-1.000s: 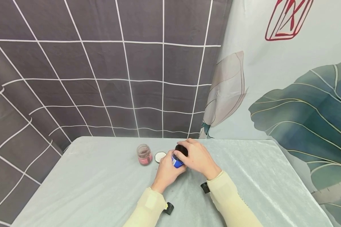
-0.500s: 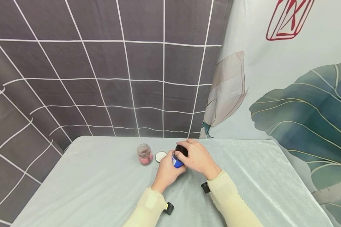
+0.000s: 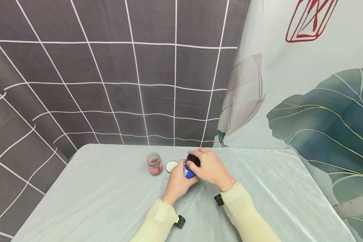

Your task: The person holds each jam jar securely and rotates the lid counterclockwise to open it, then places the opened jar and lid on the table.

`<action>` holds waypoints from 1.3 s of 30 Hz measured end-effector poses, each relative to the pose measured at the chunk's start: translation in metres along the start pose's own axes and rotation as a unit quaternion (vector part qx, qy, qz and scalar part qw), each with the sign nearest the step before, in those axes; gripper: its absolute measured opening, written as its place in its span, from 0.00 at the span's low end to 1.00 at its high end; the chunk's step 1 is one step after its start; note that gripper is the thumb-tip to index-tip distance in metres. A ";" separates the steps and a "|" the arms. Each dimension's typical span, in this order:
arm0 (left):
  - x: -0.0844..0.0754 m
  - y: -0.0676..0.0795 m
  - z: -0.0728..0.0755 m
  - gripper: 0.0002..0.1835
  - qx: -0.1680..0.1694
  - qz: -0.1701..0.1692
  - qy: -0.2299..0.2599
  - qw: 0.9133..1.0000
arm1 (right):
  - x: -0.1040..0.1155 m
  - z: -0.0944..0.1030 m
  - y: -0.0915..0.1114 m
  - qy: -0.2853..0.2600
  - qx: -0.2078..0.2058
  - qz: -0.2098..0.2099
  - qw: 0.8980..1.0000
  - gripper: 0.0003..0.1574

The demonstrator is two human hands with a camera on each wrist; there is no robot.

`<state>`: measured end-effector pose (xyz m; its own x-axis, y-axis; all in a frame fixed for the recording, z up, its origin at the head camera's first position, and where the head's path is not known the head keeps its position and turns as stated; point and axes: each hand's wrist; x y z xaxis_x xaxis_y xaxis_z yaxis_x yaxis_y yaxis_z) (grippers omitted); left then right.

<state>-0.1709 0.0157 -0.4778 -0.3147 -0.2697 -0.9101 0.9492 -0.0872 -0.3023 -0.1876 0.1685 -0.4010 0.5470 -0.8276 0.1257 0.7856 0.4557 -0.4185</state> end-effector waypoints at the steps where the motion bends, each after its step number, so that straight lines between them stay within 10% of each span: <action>1: 0.000 0.000 0.000 0.30 0.000 0.000 0.000 1.000 | 0.000 0.000 0.000 0.000 -0.002 0.001 1.000 0.24; 39: 0.000 -0.003 0.000 0.35 -0.009 0.029 -0.022 0.999 | -0.001 0.005 0.002 -0.025 -0.035 -0.034 0.999 0.26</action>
<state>-0.1734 0.0163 -0.4772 -0.2574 -0.3152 -0.9134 0.9658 -0.0532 -0.2538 -0.1850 0.1716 -0.3974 0.5090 -0.8372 0.2001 0.8000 0.3744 -0.4689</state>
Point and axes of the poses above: each hand's wrist, its own y-axis away from the middle knuckle, its own z-axis out of the back of the hand, x = y × z, and after that the axes turned 15 degrees about y, right-handed
